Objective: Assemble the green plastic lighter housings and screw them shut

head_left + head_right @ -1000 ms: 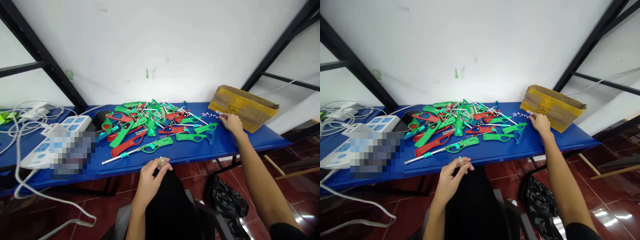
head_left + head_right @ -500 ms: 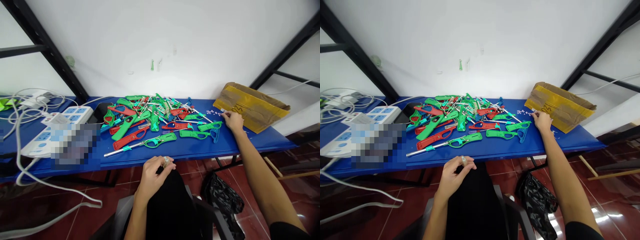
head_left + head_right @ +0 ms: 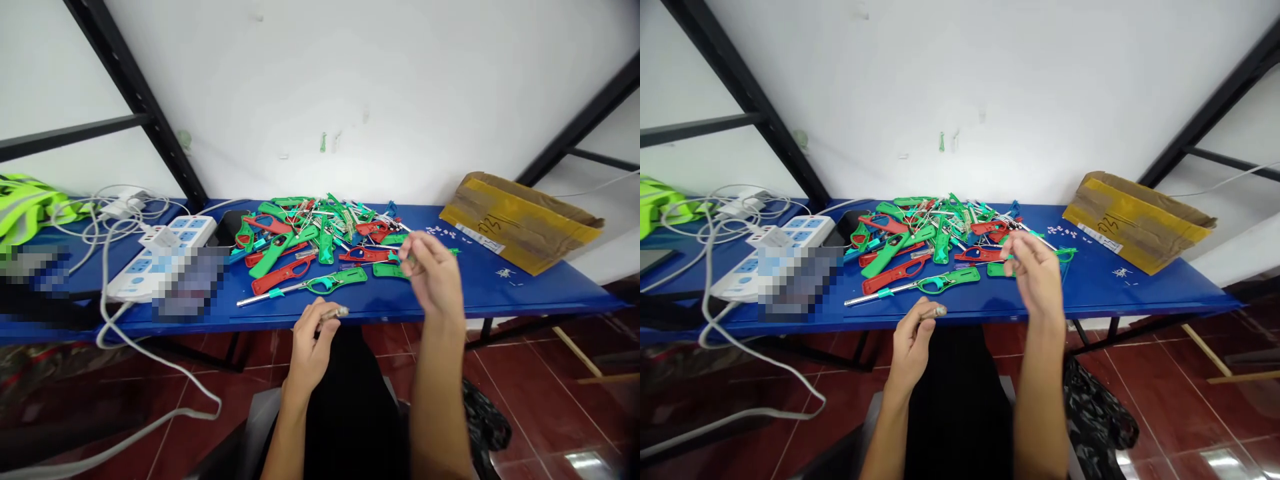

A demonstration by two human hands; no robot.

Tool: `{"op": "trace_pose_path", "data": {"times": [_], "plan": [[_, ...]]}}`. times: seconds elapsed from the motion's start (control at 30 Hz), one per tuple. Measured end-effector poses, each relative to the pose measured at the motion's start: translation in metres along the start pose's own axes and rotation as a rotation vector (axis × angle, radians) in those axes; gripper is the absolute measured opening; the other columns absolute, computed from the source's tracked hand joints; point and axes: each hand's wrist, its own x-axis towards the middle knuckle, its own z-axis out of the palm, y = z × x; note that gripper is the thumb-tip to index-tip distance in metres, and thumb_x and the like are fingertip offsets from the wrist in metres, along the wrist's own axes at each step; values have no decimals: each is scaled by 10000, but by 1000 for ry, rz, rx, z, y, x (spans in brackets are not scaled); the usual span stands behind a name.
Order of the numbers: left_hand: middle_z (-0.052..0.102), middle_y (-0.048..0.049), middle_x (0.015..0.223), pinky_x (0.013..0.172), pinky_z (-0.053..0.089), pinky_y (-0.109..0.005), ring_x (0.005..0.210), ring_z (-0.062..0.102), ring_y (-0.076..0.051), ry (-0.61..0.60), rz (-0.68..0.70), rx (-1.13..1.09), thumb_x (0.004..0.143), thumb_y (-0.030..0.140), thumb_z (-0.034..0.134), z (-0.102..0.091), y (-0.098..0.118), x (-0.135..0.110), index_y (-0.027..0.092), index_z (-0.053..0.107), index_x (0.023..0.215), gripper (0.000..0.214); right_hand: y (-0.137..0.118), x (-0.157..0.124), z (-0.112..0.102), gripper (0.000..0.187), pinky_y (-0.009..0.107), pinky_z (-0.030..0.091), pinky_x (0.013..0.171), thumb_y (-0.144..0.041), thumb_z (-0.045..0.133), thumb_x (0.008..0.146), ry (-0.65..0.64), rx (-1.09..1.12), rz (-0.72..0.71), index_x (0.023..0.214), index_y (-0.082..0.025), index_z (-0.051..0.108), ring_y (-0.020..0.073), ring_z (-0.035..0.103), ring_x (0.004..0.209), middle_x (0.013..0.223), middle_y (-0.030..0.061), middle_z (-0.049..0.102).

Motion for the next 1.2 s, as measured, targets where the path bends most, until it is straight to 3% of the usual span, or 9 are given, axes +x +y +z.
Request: {"op": "trace_pose_path", "data": {"times": [0.13,0.2,0.27,0.43,0.6,0.9,1.2], "plan": [[773,-27,968,796,546,-254,864,710,-159,91,9,-93,1146,310,612,-15,-3,3,247,817,1150,214,27,-74,56,225,260,447,460,-437,831,971,24,191,109,1107,-264,785,129,584,554,739,-19,688],[755,-23,1000,777,543,-230,866,710,-144,128,1,-119,1125,290,652,-20,-3,4,252,801,1184,165,37,-93,70,322,253,449,473,-411,828,988,-31,211,197,1271,-294,727,123,573,531,748,-43,698],[739,-23,1022,790,546,-224,886,711,-142,126,-11,-129,1112,293,673,-22,-2,4,250,787,1181,139,42,-100,76,307,259,486,531,-399,828,998,-117,167,239,1262,-284,720,130,611,580,774,-32,726],[699,-31,1055,854,557,-257,952,690,-164,61,-59,-125,1120,287,651,-21,1,0,256,755,1237,159,47,-97,77,136,297,529,644,-370,843,986,-229,61,191,950,-241,819,167,661,718,834,32,765],[708,-42,1050,833,549,-270,943,676,-171,-17,-8,-109,1122,239,637,-23,1,1,254,790,1219,182,46,-101,75,76,309,500,669,-323,824,1000,-202,22,98,945,-270,829,161,597,761,1044,55,741],[727,-33,924,731,550,-259,816,683,-153,25,56,-134,1118,288,673,-24,-2,4,250,856,1177,195,40,-106,71,108,285,436,622,-323,754,1057,-323,65,140,979,-250,773,134,528,695,928,23,654],[732,-33,898,703,574,-253,789,698,-151,-11,111,-131,1091,337,722,-26,1,9,265,877,1174,191,22,-110,66,169,289,423,569,-361,762,1047,-333,-28,190,939,-236,799,142,522,664,859,31,651]]}}
